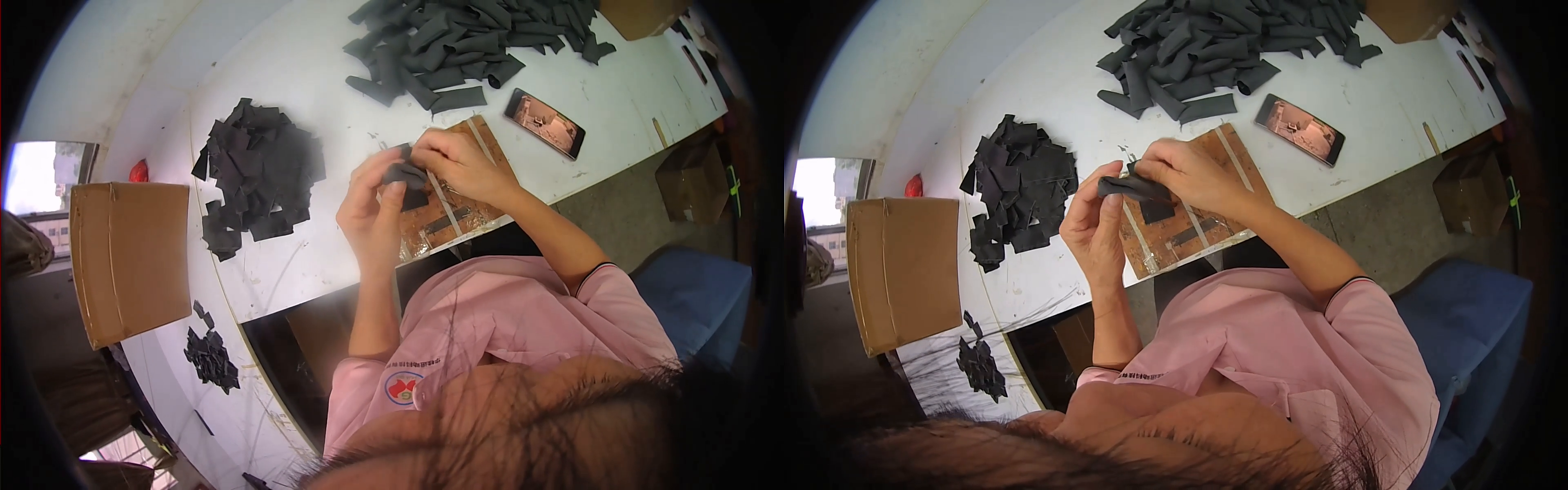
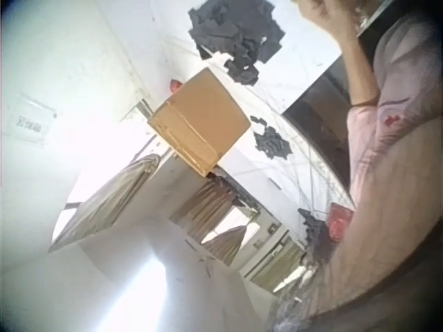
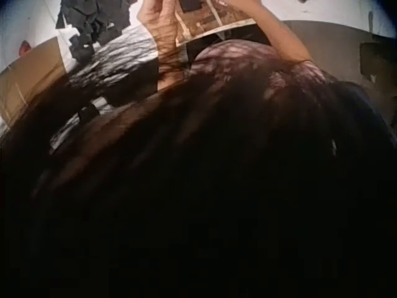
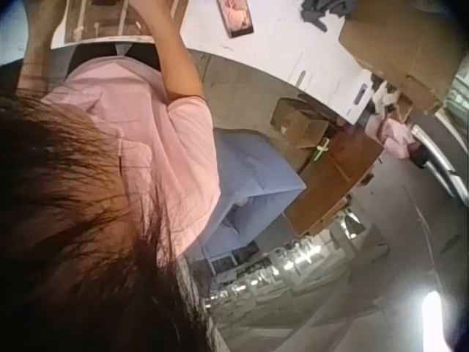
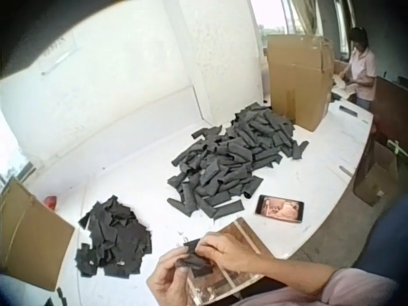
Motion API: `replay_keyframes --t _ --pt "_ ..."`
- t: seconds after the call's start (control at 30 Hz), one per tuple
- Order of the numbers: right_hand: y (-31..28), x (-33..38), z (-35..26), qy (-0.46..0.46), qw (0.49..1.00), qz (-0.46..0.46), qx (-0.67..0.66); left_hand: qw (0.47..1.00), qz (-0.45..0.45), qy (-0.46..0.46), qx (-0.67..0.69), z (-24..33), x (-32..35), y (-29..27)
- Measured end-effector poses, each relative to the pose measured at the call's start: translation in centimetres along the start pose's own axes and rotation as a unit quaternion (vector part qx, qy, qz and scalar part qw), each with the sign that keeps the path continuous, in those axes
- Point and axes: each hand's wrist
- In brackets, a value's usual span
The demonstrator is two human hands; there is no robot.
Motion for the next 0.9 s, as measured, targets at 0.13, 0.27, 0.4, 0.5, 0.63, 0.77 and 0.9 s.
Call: replay_keyframes --t 0.13,0.27,0.4,0.5,0.63,0.77,0.9 --pt "0.1 0.8 -5.2 -0.293 0.884 0.073 0.358 0.97 0.1 -0.033 0.22 1.2 0.2 0.5" --pt "0.0 0.0 -5.0 -0.297 0.827 -0.005 0.478 0.954 0.121 -0.037 0.273 0.2 0.6 -0.8" --pt "0.3 0.7 -0.5 -0.269 0.872 0.042 0.406 0.979 0.079 -0.04 0.185 -1.7 0.2 -0.3" --pt "0.4 0.7 -1.6 -0.281 0.876 0.047 0.389 0.964 -0.014 -0.118 0.237 -1.2 -0.8 0.0" --pt "0.5 0.9 -1.1 -0.265 0.93 0.097 0.237 0.984 -0.149 -0.101 0.008 1.8 -3.1 0.7" --pt "1.1 1.6 1.8 -0.211 0.936 0.053 0.276 0.975 -0.111 -0.189 0.044 -0.7 -1.7 0.3" --pt "0.3 0.6 1.7 -0.184 0.939 0.031 0.287 0.998 -0.026 -0.065 0.004 1.1 -1.5 1.9"
Point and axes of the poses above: each hand's wrist, its own x-axis away from the middle knuckle, its own y-axis out of the palm, z = x × y, and after that the axes turned 5 degrees about x, right-handed
